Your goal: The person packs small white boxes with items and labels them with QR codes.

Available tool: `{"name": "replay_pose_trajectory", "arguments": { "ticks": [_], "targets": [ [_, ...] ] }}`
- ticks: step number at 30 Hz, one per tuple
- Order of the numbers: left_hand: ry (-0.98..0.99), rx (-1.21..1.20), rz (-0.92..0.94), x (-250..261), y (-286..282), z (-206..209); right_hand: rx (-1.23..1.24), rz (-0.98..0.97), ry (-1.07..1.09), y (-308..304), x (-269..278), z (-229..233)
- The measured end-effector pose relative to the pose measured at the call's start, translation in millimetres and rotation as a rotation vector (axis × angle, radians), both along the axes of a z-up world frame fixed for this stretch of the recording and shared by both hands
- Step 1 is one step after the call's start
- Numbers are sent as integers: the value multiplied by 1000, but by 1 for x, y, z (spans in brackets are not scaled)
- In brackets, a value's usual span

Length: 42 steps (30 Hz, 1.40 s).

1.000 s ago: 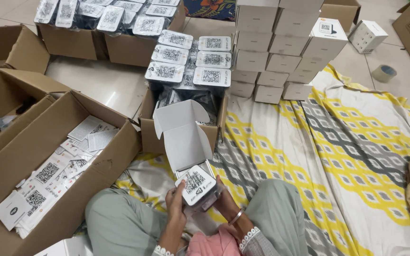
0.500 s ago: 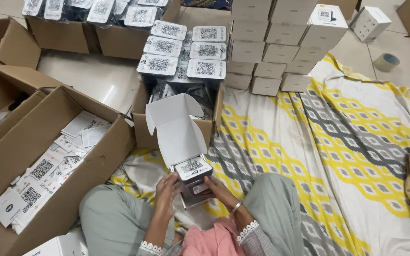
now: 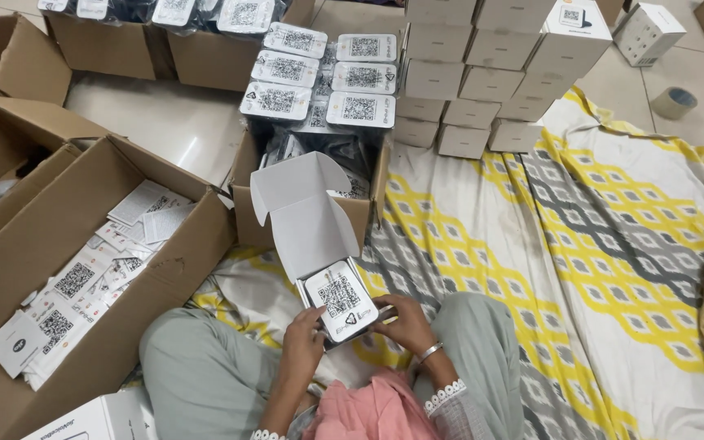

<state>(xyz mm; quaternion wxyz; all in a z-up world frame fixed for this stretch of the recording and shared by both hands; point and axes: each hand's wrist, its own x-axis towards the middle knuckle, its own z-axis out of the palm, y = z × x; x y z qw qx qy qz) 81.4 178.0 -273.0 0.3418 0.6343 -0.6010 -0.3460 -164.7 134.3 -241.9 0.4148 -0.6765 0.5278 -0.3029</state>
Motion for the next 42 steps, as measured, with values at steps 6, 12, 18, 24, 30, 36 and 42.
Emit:
{"name": "replay_pose_trajectory", "arguments": {
  "ticks": [6,12,18,24,30,36,42],
  "targets": [
    [-2,-28,78,-3,-5,28,223,13,-132,8,1,21],
    [-111,-70,79,0,-6,19,-101,-42,60,11,16,10],
    [-312,-49,93,-5,-13,25,-287,-85,215,16,20,-7],
    [-52,-202,265,-11,-20,6,-21,-143,232,21,40,20],
    [9,-101,260,2,-46,-45,-116,37,394,20,47,-1],
    [100,-210,85,19,-84,-64,69,155,572,17,71,31],
    [134,-179,135,12,-98,-58,40,117,641,10,85,27]
  ]
}}
